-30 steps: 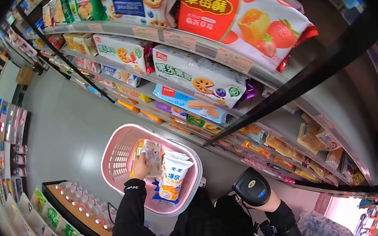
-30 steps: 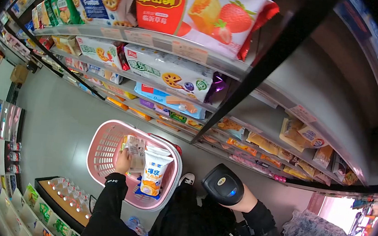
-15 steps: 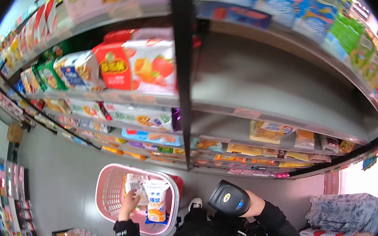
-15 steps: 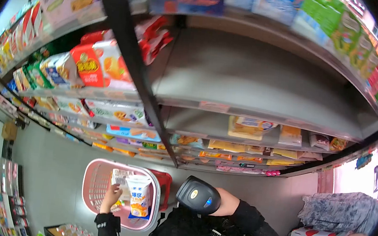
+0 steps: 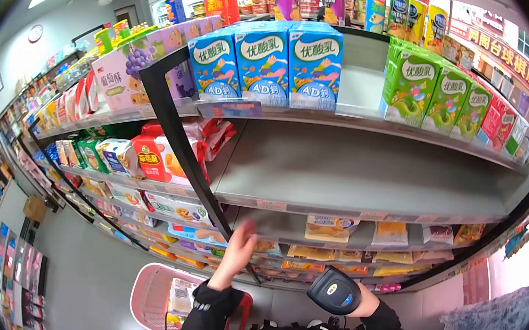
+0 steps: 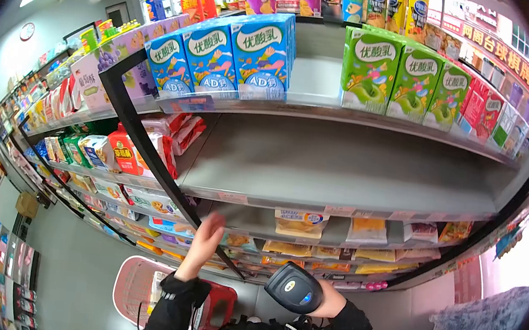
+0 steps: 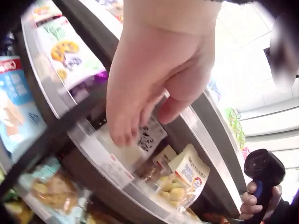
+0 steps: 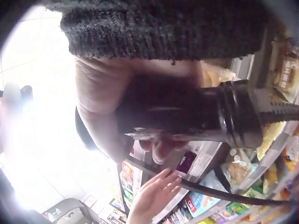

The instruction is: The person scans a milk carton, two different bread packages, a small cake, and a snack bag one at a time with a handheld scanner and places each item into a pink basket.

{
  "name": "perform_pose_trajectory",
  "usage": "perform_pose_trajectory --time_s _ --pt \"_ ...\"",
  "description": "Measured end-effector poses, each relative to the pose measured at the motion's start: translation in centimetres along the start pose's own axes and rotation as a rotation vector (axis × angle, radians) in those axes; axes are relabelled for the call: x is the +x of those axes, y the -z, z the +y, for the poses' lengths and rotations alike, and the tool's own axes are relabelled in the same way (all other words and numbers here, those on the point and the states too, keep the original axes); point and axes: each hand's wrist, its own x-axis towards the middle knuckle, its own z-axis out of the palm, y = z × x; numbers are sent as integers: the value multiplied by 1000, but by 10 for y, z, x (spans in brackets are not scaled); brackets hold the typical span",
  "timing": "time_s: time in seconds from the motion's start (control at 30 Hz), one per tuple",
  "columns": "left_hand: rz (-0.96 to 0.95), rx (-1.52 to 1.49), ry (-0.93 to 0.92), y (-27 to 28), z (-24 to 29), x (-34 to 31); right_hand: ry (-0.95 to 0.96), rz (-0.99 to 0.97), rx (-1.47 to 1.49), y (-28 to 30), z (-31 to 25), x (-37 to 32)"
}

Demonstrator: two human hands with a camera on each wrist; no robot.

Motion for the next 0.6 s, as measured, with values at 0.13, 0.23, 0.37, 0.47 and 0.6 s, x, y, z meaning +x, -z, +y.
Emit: perform_pose_trajectory --time_s 0.13,0.23,0.37,0.47,0.6 --pt "229 582 -132 -19 -45 73 48 -10 -104 18 10 -4" --pt "221 975 -253 -12 -91 112 30 -13 -46 28 -1 -12" --pt "257 1012 -316 -4 -103 117 43 -14 -59 43 0 -23" --pt "287 1063 -363 2 -107 118 4 -18 -71 52 1 -28" --pt "336 1135 -414 6 -102 116 -12 -48 -81 65 15 -30"
